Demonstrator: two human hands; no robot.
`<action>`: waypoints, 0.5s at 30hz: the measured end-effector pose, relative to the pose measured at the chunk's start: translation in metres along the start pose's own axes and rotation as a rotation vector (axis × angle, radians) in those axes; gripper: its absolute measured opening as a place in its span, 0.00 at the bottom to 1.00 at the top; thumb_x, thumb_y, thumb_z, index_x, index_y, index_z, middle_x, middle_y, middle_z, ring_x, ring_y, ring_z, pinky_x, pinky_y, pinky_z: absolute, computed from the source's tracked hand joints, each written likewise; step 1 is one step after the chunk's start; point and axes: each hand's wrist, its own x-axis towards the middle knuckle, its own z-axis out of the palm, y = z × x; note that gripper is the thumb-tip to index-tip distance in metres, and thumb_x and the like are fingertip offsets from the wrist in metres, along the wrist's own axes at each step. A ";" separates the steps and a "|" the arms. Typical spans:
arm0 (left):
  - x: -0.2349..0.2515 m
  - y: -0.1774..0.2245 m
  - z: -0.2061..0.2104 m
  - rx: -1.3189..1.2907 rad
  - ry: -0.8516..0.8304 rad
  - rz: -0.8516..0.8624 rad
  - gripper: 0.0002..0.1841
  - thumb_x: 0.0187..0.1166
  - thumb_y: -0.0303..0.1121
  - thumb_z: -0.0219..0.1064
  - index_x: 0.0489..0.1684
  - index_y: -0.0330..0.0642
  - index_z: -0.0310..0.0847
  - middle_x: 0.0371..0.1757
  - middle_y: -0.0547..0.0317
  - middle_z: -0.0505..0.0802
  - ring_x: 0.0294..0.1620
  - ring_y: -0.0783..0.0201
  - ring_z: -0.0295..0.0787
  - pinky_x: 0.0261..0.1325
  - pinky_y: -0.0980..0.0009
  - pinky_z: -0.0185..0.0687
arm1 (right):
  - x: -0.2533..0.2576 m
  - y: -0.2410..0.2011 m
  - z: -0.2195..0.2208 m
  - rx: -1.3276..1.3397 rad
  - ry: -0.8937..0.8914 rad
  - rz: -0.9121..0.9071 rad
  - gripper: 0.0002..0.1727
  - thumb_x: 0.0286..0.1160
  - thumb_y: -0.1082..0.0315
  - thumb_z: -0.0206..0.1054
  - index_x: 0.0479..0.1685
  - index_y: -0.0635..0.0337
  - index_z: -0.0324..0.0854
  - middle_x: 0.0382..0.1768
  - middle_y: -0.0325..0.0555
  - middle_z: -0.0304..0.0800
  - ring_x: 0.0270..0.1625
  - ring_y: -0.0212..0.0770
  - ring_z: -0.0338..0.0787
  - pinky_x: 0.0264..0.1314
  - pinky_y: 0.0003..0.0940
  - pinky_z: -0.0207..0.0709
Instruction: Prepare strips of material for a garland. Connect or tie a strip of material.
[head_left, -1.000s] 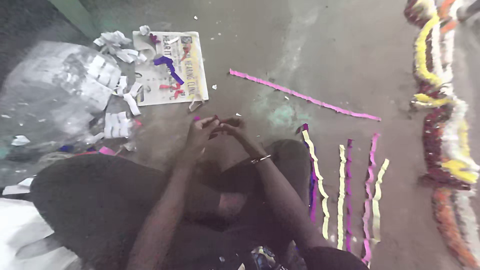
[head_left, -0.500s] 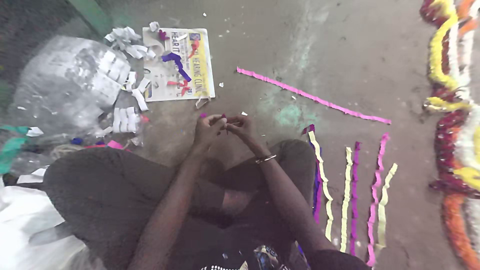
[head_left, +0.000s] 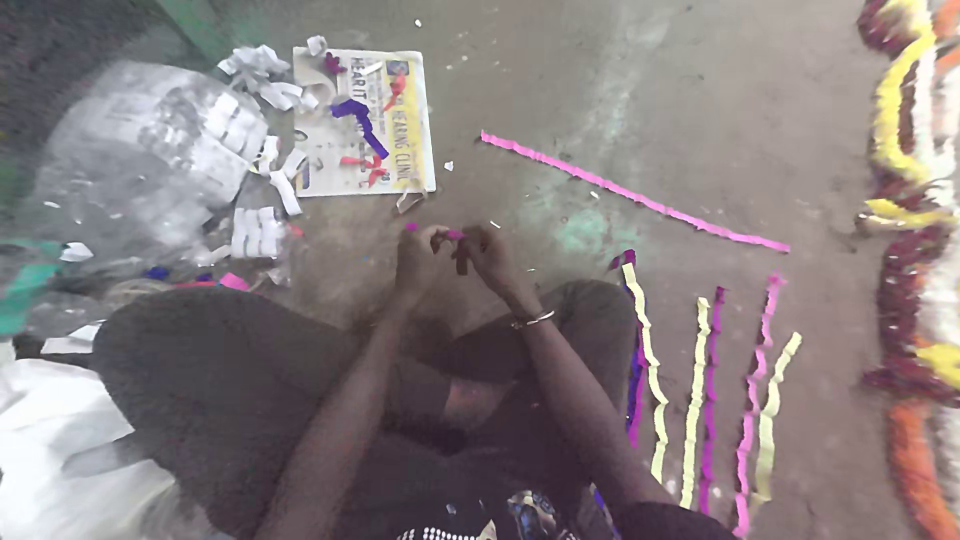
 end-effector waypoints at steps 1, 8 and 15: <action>0.002 -0.003 0.001 -0.002 0.012 -0.004 0.13 0.84 0.29 0.62 0.60 0.36 0.87 0.48 0.44 0.94 0.46 0.52 0.92 0.56 0.51 0.85 | 0.001 0.004 0.001 0.013 0.010 0.007 0.16 0.83 0.74 0.60 0.63 0.75 0.78 0.43 0.58 0.92 0.42 0.43 0.93 0.50 0.41 0.88; 0.006 -0.004 0.002 -0.707 -0.016 -0.117 0.15 0.85 0.23 0.57 0.67 0.30 0.73 0.48 0.51 0.88 0.41 0.66 0.89 0.49 0.66 0.90 | 0.001 0.006 -0.001 -0.029 -0.060 0.063 0.17 0.81 0.69 0.65 0.62 0.70 0.81 0.42 0.54 0.92 0.38 0.42 0.92 0.46 0.42 0.87; 0.005 -0.005 -0.004 -0.923 0.030 -0.228 0.13 0.86 0.26 0.54 0.64 0.38 0.74 0.36 0.61 0.86 0.30 0.69 0.84 0.38 0.70 0.87 | -0.002 -0.016 -0.008 0.265 -0.303 0.084 0.21 0.85 0.71 0.62 0.72 0.72 0.72 0.53 0.56 0.89 0.49 0.38 0.92 0.56 0.35 0.87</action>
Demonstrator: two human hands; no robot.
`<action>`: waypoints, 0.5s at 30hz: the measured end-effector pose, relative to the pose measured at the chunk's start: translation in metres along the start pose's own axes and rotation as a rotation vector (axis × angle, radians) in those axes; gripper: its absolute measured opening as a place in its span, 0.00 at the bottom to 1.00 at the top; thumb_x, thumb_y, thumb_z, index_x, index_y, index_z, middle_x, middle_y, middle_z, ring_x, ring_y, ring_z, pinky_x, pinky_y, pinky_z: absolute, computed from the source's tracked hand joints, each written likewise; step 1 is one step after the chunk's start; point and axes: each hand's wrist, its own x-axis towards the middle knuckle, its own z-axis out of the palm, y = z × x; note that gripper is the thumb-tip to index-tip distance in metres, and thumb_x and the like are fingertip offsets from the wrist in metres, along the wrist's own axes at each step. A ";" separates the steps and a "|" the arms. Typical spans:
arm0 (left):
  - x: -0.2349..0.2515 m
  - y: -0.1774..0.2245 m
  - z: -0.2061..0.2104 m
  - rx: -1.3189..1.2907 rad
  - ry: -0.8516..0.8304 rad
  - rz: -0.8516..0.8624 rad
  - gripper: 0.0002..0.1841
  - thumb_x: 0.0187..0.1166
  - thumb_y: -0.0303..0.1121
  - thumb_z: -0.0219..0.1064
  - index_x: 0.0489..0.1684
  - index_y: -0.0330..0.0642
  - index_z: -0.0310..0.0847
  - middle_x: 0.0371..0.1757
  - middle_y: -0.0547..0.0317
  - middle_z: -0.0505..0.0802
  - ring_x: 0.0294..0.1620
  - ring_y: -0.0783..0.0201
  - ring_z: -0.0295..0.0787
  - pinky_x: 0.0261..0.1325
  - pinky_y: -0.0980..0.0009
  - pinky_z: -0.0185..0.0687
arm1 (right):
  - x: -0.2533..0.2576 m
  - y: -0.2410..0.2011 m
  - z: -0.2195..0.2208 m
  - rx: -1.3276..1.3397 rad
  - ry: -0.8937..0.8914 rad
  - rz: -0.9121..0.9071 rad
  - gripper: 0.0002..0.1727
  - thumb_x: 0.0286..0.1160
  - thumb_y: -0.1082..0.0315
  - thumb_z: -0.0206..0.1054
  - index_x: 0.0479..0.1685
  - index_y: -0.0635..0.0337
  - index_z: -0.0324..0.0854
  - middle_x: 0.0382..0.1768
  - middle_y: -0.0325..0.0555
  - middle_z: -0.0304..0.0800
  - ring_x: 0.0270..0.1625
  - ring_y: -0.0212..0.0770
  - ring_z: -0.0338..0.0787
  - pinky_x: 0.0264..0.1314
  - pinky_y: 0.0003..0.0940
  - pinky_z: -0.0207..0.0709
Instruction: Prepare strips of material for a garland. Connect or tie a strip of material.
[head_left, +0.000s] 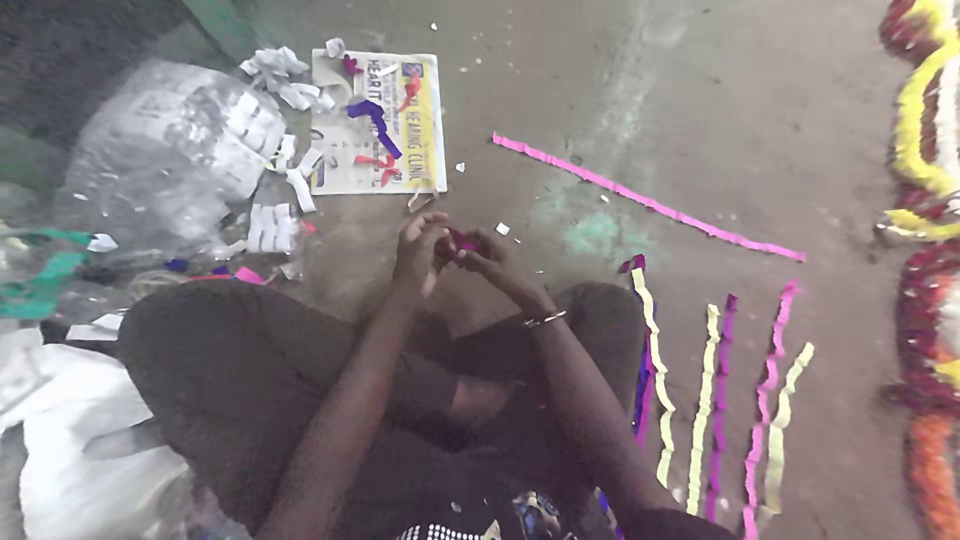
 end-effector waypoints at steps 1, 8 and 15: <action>0.002 0.001 -0.002 -0.046 0.012 -0.005 0.12 0.85 0.26 0.53 0.62 0.40 0.74 0.34 0.62 0.85 0.29 0.69 0.83 0.37 0.70 0.86 | 0.002 0.004 -0.002 0.003 0.005 -0.013 0.20 0.84 0.72 0.63 0.70 0.74 0.73 0.52 0.56 0.90 0.47 0.39 0.93 0.54 0.36 0.89; 0.003 0.016 -0.013 -0.268 -0.039 -0.042 0.10 0.86 0.31 0.48 0.54 0.49 0.74 0.27 0.71 0.79 0.14 0.79 0.67 0.18 0.84 0.67 | 0.001 0.007 -0.011 -0.168 0.145 -0.122 0.10 0.78 0.79 0.64 0.53 0.75 0.84 0.43 0.52 0.91 0.41 0.31 0.88 0.48 0.28 0.85; -0.025 0.031 -0.014 0.200 -0.098 0.104 0.14 0.94 0.36 0.49 0.58 0.46 0.83 0.34 0.67 0.88 0.11 0.80 0.60 0.12 0.85 0.54 | -0.001 0.043 -0.025 -0.262 0.157 -0.344 0.16 0.76 0.73 0.69 0.59 0.73 0.82 0.53 0.59 0.91 0.54 0.44 0.92 0.59 0.40 0.87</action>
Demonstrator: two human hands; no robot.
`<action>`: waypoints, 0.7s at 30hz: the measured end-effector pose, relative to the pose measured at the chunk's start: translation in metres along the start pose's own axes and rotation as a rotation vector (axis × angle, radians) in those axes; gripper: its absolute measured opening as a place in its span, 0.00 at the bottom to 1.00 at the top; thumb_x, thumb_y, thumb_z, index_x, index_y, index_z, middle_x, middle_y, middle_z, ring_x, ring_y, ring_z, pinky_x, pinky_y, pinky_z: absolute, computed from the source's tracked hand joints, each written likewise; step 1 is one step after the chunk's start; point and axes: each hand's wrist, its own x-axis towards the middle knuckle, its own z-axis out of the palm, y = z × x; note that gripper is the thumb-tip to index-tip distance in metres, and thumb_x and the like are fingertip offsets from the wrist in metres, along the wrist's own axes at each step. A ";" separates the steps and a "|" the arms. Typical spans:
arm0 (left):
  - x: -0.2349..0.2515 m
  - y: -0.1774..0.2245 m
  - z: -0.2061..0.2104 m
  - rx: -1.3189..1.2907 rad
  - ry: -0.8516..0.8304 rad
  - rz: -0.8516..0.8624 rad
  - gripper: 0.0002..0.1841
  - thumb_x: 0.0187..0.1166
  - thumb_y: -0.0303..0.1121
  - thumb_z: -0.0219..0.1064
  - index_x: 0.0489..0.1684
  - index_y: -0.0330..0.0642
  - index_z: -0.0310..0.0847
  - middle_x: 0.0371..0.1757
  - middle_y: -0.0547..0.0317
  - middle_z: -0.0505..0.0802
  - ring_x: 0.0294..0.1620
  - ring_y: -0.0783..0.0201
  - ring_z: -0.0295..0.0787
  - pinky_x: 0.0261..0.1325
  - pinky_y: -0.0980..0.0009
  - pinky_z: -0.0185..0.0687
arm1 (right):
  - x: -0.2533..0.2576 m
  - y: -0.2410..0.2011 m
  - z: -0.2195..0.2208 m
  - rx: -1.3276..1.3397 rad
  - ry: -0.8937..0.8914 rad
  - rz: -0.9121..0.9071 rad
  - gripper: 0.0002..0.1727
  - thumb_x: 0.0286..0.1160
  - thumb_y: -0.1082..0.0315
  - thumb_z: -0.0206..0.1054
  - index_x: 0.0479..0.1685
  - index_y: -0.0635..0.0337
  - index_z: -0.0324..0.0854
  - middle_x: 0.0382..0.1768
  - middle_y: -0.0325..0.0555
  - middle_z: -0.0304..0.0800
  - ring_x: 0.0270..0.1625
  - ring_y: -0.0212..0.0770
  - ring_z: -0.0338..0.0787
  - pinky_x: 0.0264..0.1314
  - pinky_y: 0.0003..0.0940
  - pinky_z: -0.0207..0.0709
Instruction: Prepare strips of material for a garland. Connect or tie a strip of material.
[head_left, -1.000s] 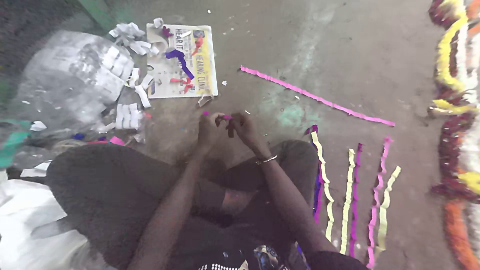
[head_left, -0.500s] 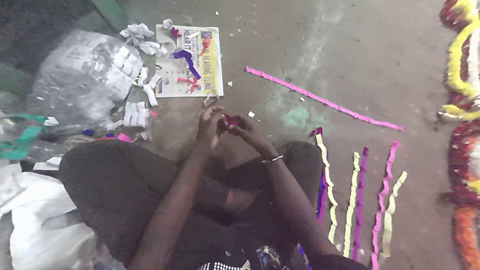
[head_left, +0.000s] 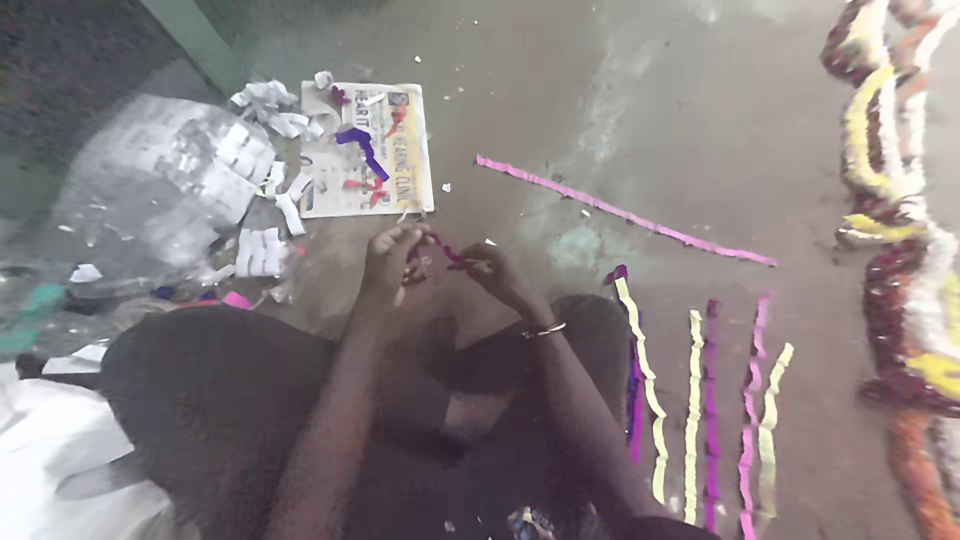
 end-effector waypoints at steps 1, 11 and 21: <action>0.000 0.002 0.000 0.116 -0.014 0.032 0.12 0.93 0.34 0.53 0.56 0.44 0.84 0.35 0.65 0.90 0.14 0.79 0.66 0.14 0.84 0.61 | -0.007 -0.003 -0.002 -0.016 -0.034 -0.047 0.25 0.76 0.68 0.71 0.70 0.71 0.77 0.62 0.60 0.88 0.60 0.46 0.90 0.63 0.40 0.86; -0.010 0.033 0.008 0.229 -0.187 0.199 0.12 0.81 0.26 0.61 0.54 0.32 0.87 0.41 0.63 0.97 0.36 0.75 0.92 0.42 0.76 0.89 | 0.000 -0.068 0.020 0.174 0.028 0.155 0.16 0.84 0.79 0.57 0.62 0.84 0.78 0.56 0.64 0.89 0.58 0.38 0.88 0.68 0.29 0.78; -0.034 0.063 0.006 0.331 -0.282 0.168 0.12 0.83 0.25 0.61 0.56 0.28 0.85 0.43 0.59 0.96 0.33 0.76 0.91 0.41 0.76 0.89 | -0.012 -0.121 0.033 0.167 -0.029 0.119 0.17 0.87 0.78 0.53 0.62 0.85 0.77 0.50 0.65 0.90 0.50 0.38 0.89 0.61 0.31 0.81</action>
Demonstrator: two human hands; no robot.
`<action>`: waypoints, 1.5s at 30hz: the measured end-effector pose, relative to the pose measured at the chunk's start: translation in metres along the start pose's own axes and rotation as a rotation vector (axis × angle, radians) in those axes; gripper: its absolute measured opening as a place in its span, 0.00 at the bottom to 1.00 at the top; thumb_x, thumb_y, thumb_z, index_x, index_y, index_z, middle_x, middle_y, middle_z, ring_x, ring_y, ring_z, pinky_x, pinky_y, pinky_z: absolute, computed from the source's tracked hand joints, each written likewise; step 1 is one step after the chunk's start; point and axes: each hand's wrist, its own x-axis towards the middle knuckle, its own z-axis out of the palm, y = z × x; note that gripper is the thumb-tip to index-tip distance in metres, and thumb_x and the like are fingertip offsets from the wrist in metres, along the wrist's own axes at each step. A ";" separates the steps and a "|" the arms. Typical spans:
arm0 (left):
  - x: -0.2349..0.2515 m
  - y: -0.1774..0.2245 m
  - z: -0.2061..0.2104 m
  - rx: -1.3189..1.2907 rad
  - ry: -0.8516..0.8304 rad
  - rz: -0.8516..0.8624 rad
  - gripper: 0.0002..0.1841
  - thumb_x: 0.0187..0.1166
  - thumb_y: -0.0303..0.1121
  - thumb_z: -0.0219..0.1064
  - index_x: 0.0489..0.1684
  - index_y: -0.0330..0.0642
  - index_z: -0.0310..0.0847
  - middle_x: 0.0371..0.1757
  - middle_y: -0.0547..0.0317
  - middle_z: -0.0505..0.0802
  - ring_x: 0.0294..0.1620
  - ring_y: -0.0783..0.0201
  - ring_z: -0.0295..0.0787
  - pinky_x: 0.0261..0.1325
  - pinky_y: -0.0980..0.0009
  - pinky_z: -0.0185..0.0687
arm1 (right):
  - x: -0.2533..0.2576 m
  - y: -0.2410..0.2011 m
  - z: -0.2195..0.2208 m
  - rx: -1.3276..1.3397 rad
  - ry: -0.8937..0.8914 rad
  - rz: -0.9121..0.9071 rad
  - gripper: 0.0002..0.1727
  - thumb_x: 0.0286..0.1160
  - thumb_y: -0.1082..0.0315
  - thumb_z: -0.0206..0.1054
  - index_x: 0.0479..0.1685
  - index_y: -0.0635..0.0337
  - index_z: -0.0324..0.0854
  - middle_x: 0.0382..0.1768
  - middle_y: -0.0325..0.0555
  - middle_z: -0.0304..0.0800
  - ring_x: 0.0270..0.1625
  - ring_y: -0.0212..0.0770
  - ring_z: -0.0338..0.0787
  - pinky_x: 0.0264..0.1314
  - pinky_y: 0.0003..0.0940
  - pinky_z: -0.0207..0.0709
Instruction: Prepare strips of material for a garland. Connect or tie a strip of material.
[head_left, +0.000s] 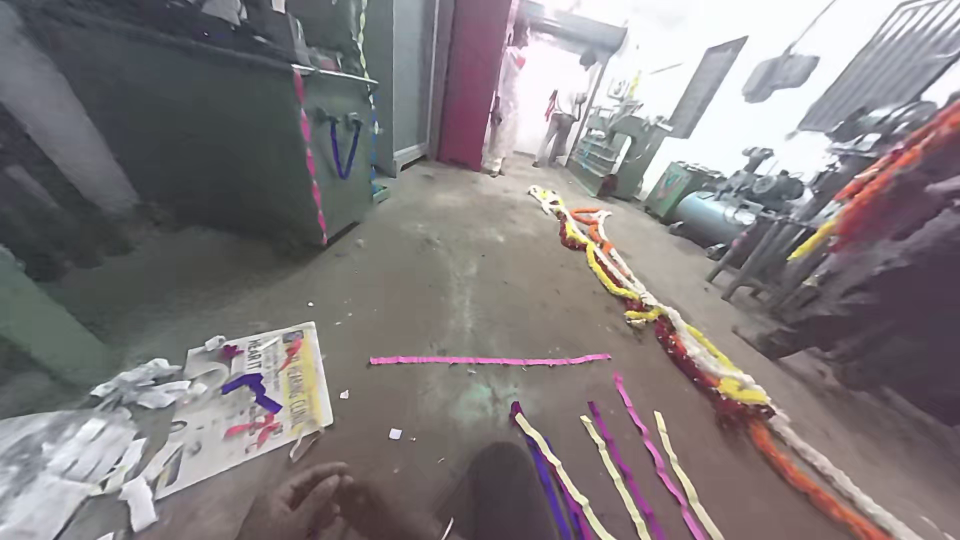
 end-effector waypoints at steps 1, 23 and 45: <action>-0.002 0.001 -0.001 -0.035 0.022 0.049 0.12 0.83 0.25 0.61 0.56 0.29 0.85 0.43 0.61 0.96 0.36 0.76 0.92 0.45 0.75 0.90 | 0.001 0.012 0.001 -0.010 -0.018 -0.019 0.17 0.88 0.75 0.52 0.61 0.84 0.78 0.48 0.63 0.91 0.47 0.37 0.89 0.58 0.30 0.81; -0.007 -0.026 -0.060 0.783 0.190 -0.243 0.29 0.83 0.44 0.66 0.74 0.27 0.76 0.68 0.21 0.84 0.70 0.24 0.80 0.72 0.25 0.67 | 0.008 0.021 -0.017 0.061 -0.116 0.219 0.21 0.92 0.74 0.46 0.70 0.84 0.70 0.52 0.66 0.86 0.45 0.38 0.83 0.51 0.30 0.77; 0.025 -0.062 0.010 -0.042 -0.137 -0.165 0.12 0.87 0.27 0.54 0.55 0.29 0.80 0.32 0.66 0.87 0.25 0.77 0.81 0.32 0.76 0.82 | 0.009 0.022 -0.024 -0.462 0.174 -0.020 0.16 0.85 0.64 0.63 0.55 0.70 0.87 0.52 0.60 0.91 0.56 0.51 0.91 0.64 0.46 0.83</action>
